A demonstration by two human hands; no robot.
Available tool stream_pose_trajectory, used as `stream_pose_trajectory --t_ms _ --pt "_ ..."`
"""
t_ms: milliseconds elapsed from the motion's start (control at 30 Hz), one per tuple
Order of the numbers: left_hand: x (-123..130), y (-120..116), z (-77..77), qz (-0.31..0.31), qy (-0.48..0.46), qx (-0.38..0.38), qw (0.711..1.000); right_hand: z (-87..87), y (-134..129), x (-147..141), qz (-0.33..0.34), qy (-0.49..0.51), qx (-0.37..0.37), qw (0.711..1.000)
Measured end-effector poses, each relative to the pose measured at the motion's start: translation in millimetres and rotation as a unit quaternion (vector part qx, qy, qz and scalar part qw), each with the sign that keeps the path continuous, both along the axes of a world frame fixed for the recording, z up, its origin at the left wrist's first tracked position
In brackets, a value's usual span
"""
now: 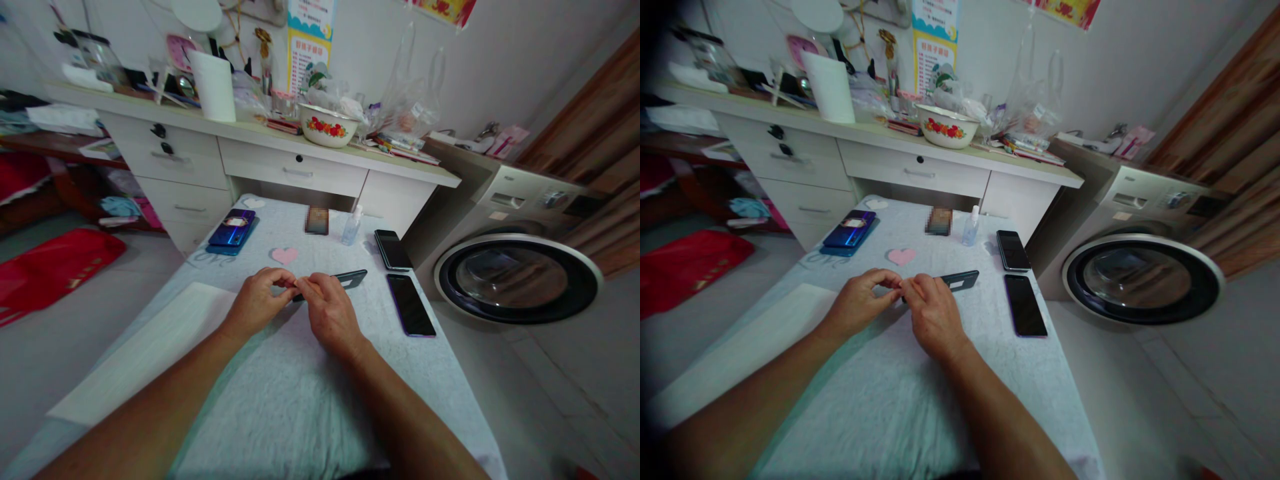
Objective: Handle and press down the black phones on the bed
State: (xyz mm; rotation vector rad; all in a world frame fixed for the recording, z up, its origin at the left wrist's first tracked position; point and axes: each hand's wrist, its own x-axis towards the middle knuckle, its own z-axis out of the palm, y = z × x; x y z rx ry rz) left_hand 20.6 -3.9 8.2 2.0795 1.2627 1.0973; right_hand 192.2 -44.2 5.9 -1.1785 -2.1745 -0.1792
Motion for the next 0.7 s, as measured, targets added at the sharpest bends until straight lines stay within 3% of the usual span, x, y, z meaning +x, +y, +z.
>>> stream_pose_trajectory --t_ms 333,700 --pt "0.1 -1.4 -0.5 0.009 0.005 -0.003 1.0 1.6 -0.5 3.7 -0.043 0.032 -0.014 0.998" --pt "-0.6 0.1 -1.5 -0.001 0.004 0.009 1.0 -1.1 -1.0 -2.8 -0.013 0.008 -0.01 1.0"
